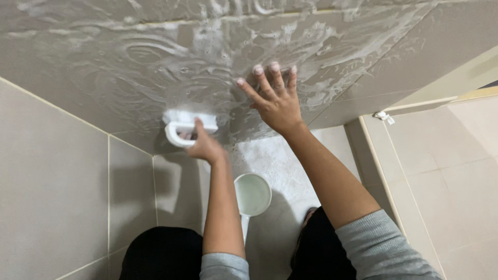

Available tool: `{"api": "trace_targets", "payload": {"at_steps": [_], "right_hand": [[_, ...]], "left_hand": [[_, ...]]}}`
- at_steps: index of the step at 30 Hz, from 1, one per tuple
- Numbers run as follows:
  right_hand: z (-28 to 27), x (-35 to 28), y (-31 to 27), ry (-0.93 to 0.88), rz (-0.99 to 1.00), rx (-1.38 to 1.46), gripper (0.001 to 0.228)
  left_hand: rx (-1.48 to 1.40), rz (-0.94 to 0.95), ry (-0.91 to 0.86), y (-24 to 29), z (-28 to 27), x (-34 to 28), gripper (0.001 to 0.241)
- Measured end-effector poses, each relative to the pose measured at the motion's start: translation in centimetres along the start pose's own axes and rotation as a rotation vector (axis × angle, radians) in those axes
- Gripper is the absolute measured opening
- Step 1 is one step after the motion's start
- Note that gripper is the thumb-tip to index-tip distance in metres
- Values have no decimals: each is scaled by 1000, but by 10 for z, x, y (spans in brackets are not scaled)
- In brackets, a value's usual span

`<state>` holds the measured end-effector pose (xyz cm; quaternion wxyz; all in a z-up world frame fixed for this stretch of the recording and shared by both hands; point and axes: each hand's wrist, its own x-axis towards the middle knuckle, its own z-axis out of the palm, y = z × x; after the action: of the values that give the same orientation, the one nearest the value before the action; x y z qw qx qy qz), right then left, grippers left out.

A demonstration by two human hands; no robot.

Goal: The person scrubs a tiled wall with a white brush and soapy water. They use their left hand to steady themselves against the wall while scrubbing with their right hand. A white scoop is visible on the floor nearby.

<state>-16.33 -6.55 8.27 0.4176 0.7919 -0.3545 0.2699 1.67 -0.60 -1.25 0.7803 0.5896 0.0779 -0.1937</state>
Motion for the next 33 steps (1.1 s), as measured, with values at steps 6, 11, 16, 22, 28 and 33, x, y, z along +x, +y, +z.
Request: {"api": "trace_targets", "payload": {"at_steps": [6, 11, 16, 22, 28, 33], "right_hand": [[-2, 0, 0, -27, 5, 5, 72], [-4, -4, -3, -56, 2, 7, 81], [-2, 0, -1, -23, 1, 25, 67], [-4, 1, -2, -48, 5, 4, 72], [-1, 3, -3, 31, 21, 27, 56], [-1, 2, -4, -11, 12, 16, 68]], "left_hand": [[-78, -75, 48, -12, -5, 13, 66], [92, 199, 55, 31, -12, 32, 64], [-84, 57, 122, -5, -14, 60, 53], [-85, 139, 132, 69, -8, 42, 69], [-104, 203, 150, 12, -23, 100, 64], [18, 77, 106, -17, -10, 67, 72]]}}
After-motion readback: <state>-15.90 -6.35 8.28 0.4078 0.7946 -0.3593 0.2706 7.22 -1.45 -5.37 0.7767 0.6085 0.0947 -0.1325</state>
